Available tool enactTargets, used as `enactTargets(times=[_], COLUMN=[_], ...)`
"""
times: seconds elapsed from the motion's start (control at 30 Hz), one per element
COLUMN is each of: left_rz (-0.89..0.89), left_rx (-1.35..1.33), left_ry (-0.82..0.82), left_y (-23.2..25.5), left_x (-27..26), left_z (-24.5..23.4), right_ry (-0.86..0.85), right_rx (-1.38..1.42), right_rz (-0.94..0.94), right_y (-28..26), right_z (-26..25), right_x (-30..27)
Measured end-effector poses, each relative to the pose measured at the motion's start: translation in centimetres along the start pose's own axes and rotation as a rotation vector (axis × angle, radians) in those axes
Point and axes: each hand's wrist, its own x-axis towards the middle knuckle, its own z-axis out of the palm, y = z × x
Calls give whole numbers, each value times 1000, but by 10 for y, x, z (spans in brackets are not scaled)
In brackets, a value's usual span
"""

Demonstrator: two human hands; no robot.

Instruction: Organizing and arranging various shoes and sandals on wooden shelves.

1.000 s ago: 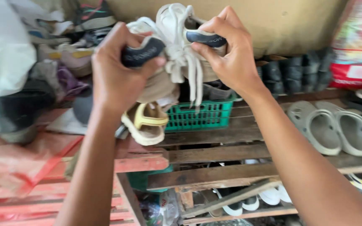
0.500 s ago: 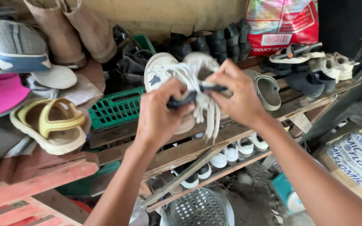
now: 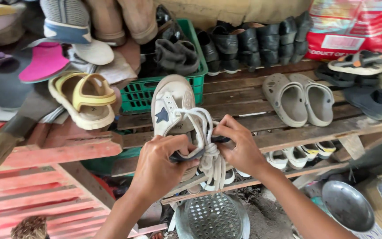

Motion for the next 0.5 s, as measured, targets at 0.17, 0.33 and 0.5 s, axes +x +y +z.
enactTargets(times=[0.17,0.33,0.5], left_rz=[-109,-66,-365], left_rx=[42,169,221], left_ry=[85,200,-140], left_y=[-30,-105,-133], left_x=[-16,-42,-33], left_z=[6,25,19], right_ry=[22,94,-101], right_rx=[6,27,14], right_rz=[-31,-92,-158], right_y=[13,32,59], right_z=[36,73,86], right_x=[-2,0,-14])
